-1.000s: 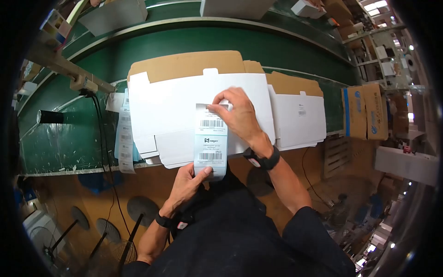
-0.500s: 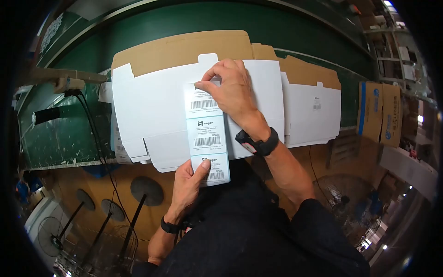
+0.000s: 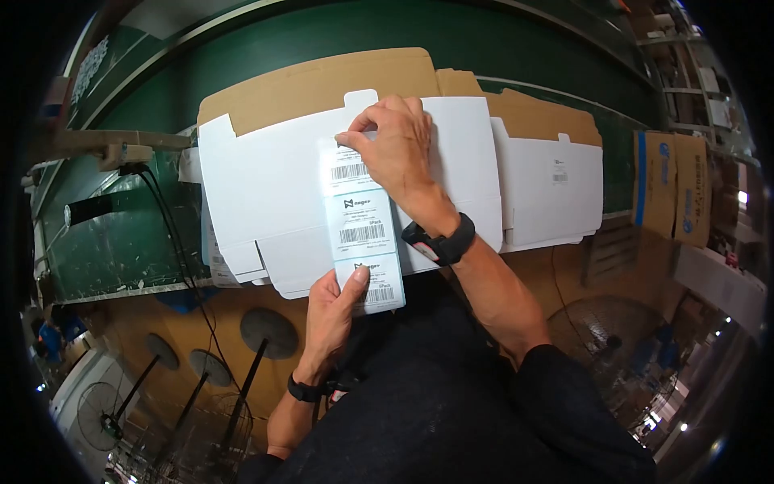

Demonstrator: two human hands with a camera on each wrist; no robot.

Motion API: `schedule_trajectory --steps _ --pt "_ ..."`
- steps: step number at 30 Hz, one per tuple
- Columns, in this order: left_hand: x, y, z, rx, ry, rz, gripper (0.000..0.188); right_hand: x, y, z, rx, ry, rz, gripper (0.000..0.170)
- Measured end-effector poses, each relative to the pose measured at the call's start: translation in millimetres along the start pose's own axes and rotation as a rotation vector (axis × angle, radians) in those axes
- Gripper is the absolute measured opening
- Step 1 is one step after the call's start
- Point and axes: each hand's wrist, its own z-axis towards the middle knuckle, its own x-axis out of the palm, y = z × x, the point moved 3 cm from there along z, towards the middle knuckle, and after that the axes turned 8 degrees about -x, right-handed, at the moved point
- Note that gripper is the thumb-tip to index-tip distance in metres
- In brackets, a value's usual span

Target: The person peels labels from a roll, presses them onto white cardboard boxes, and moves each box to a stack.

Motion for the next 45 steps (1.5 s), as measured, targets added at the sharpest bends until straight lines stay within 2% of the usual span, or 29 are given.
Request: schedule_trajectory --steps 3,6,8,11,14,15,18,20,21,23,25,28,29,32,33,36,37,39,40,41,44,45 --pt "-3.3 7.7 1.0 -0.029 -0.029 0.033 0.038 5.4 -6.8 -2.4 -0.015 0.028 0.025 0.028" --pt "-5.7 18.4 -3.7 -0.042 -0.07 0.119 0.036 4.6 -9.0 -2.6 -0.097 -0.07 -0.032 0.051" --pt "-10.6 29.6 -9.7 -0.027 -0.072 0.173 0.035 6.7 -16.4 -1.9 -0.142 -0.013 -0.034 0.061" --pt "-19.4 52.8 -19.3 -0.112 0.0 0.203 0.031 4.7 -19.6 -3.0 -0.212 0.048 -0.05 0.078" --pt "-31.5 72.0 -35.0 -0.116 0.053 0.596 0.028 -3.2 -14.3 -12.2 -0.263 0.13 -0.092 0.097" --pt "-31.3 61.1 -41.4 -0.105 -0.028 0.732 0.024 -6.9 -13.5 -13.2 -0.28 0.157 -0.112 0.104" --pt "-26.0 6.0 -41.8 0.324 0.088 0.831 0.021 -15.0 -14.4 -15.4 -0.342 0.242 -0.102 0.116" --pt "-3.7 -42.7 -30.6 0.832 0.019 1.316 0.022 -18.2 -16.9 -12.8 -0.388 0.254 -0.074 0.112" --pt "-1.2 -53.7 -13.9 0.852 -0.004 1.379 0.02 -18.7 -18.6 -13.0 -0.407 0.26 -0.063 0.111" --pt "-2.8 -57.9 19.0 0.888 -0.049 1.499 0.017 -22.9 -24.1 -11.8 -0.329 0.189 -0.114 0.106" --pt "-15.8 -53.6 25.9 0.835 0.001 1.482 0.013 -30.1 -31.7 -3.7 -0.187 0.125 -0.119 0.097" --pt "-22.9 -48.1 24.6 0.79 0.031 1.474 0.016 -39.5 -33.6 0.1 -0.06 0.058 -0.173 0.096" --pt "-24.5 -48.3 26.0 0.797 0.032 1.47 0.018 -35.9 -33.3 -3.9 -0.093 0.112 -0.196 0.106" --pt "-18.1 -59.6 33.6 0.813 0.068 1.537 0.025 -34.2 -31.7 -35.5 -0.349 0.129 -0.282 0.116" --pt "-12.6 -69.0 40.9 0.82 0.114 1.57 0.025 -35.7 -33.0 -40.7 -0.325 0.219 -0.241 0.124" --pt "2.9 -93.1 76.7 0.838 0.275 1.62 0.029 -39.6 -40.5 -45.9 -0.325 0.222 -0.133 0.122" --pt "9.2 -104.4 84.7 0.838 0.304 1.627 0.031 -43.5 -41.1 -46.3 -0.284 0.224 -0.202 0.12" --pt "5.3 -118.5 100.4 0.823 0.344 1.58 0.042 -36.9 -79.1 -61.5 -0.28 0.064 -0.47 0.121" --pt "-3.6 -125.6 101.2 0.813 0.309 1.568 0.041 -43.2 -71.1 -62.7 -0.273 -0.013 -0.6 0.121" --pt "-14.7 -130.0 100.2 0.798 0.274 1.554 0.041 -53.7 -74.9 -71.0 -0.015 0.106 -0.442 0.127" --pt "-56.3 -132.4 87.8 0.799 0.215 1.502 0.041 -73.4 -71.9 -89.0 0.321 -0.037 -0.157 0.133" --pt "-67.3 -132.5 76.8 0.794 0.205 1.507 0.039 -68.6 -84.6 -95.8 0.369 -0.062 -0.091 0.129"
